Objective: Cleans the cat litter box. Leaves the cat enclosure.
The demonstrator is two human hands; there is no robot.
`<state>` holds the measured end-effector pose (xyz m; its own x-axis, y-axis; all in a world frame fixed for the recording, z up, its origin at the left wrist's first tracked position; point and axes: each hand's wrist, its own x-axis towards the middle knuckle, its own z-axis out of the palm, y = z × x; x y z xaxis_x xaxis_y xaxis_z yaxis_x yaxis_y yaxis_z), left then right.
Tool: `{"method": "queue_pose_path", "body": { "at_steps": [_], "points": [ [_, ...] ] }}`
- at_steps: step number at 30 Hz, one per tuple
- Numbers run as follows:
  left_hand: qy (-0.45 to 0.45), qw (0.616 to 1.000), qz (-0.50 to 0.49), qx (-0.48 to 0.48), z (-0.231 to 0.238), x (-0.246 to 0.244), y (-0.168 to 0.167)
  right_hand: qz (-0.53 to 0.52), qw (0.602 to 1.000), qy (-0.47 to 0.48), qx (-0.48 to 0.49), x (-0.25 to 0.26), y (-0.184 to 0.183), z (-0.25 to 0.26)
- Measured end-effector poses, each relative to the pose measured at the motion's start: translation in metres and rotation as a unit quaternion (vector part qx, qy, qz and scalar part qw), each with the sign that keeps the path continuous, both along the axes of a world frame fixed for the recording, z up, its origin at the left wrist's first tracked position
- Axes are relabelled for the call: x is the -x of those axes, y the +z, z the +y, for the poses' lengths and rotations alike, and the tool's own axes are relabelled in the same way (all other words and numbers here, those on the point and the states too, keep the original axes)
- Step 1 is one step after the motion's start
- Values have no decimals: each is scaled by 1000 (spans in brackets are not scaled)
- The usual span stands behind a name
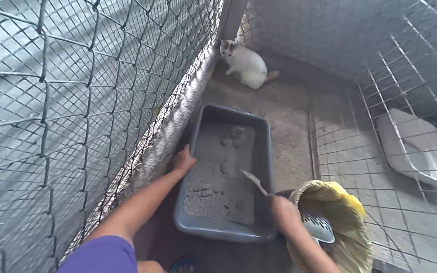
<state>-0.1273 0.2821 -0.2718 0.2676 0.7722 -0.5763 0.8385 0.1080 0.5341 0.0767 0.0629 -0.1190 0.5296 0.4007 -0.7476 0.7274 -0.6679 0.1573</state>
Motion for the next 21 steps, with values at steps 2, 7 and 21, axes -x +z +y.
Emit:
{"method": "queue_pose_path", "body": {
  "at_steps": [2, 7, 21],
  "points": [
    [2, 1000, 3, 5, -1, 0, -1, 7, 1000, 22, 9, 21, -24, -21],
    [-6, 1000, -2, 1, 1, -1, -2, -3, 994, 4, -107, 3, -114, 43],
    [1, 1000, 3, -5, 0, -2, 0, 43, 996, 26, -73, 45, -97, 3]
  ]
}}
